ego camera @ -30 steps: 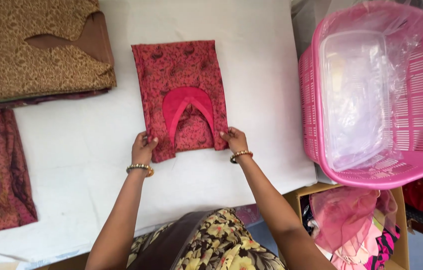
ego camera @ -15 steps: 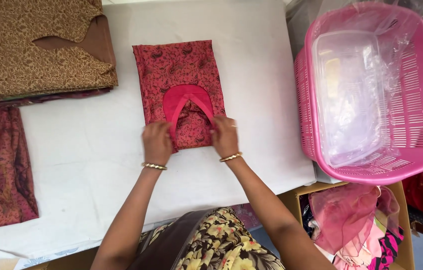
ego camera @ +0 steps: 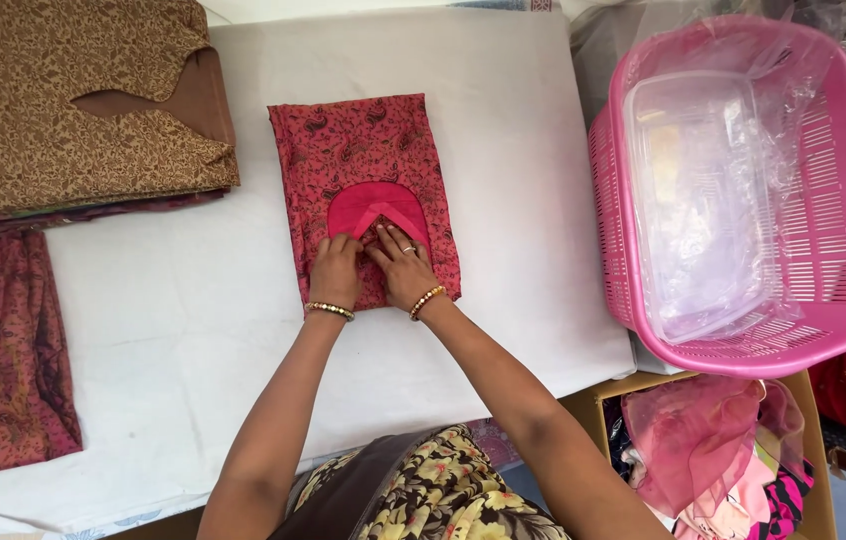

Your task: The person folds a red patterned garment on a white table, smoothing it and stacking it with other folded items. They then unfold and fold a blue garment with an embroidered border, placing it on the table.

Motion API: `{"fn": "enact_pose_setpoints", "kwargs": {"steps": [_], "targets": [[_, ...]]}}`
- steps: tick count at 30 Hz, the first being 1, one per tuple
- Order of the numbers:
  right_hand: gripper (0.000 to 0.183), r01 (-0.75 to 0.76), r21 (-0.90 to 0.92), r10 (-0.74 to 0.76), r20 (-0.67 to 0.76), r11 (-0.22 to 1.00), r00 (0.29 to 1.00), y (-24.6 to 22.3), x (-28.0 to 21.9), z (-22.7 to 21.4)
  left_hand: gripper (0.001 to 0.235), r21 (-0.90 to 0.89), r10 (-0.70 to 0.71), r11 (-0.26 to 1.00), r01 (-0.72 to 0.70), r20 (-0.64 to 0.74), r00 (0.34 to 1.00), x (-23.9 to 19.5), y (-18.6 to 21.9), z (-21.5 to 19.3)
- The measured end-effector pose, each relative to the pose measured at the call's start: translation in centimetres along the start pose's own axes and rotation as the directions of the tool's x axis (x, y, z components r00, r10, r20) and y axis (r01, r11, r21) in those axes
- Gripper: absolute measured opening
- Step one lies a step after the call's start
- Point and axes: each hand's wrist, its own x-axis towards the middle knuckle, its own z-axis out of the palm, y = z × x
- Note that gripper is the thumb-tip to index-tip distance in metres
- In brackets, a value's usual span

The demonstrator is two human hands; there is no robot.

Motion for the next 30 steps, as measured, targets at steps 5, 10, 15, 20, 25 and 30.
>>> {"fn": "enact_pose_setpoints", "kwargs": {"steps": [5, 10, 15, 20, 25, 30], "targets": [[0.062, 0.030, -0.039, -0.030, -0.001, 0.999, 1.000, 0.3, 0.7, 1.8, 0.052, -0.112, 0.017, 0.993, -0.034, -0.150, 0.989, 0.5, 1.1, -1.5], [0.067, 0.080, -0.122, -0.094, -0.115, 0.989, 0.989, 1.6, 2.1, 5.7, 0.059, -0.190, 0.052, 0.977, -0.099, -0.241, 0.969, 0.1, 1.8, -1.0], [0.054, 0.123, 0.098, -0.107, -0.147, 0.988, 0.983, 0.4, 0.7, 2.1, 0.067, -0.272, 0.125, 0.945, -0.180, -0.207, 0.970, -1.1, 1.9, -1.2], [0.027, 0.009, 0.451, 0.200, -0.414, 0.893, 0.888, 4.5, -2.1, 0.9, 0.033, -0.358, -0.111, 0.934, -0.002, -0.295, 0.949, -1.1, -1.8, -0.5], [0.016, -0.299, 0.753, 0.662, -0.232, 0.586, 0.713, 8.4, 1.6, -3.2, 0.022, -0.339, -0.241, 0.935, 0.107, -0.380, 0.893, 3.5, -3.6, -3.6], [0.027, -0.272, 0.730, 0.628, -0.268, 0.627, 0.730, 10.6, 7.1, -4.6, 0.035, -0.227, -0.218, 0.961, 0.156, -0.282, 0.934, 9.9, -4.7, -4.8]]}}
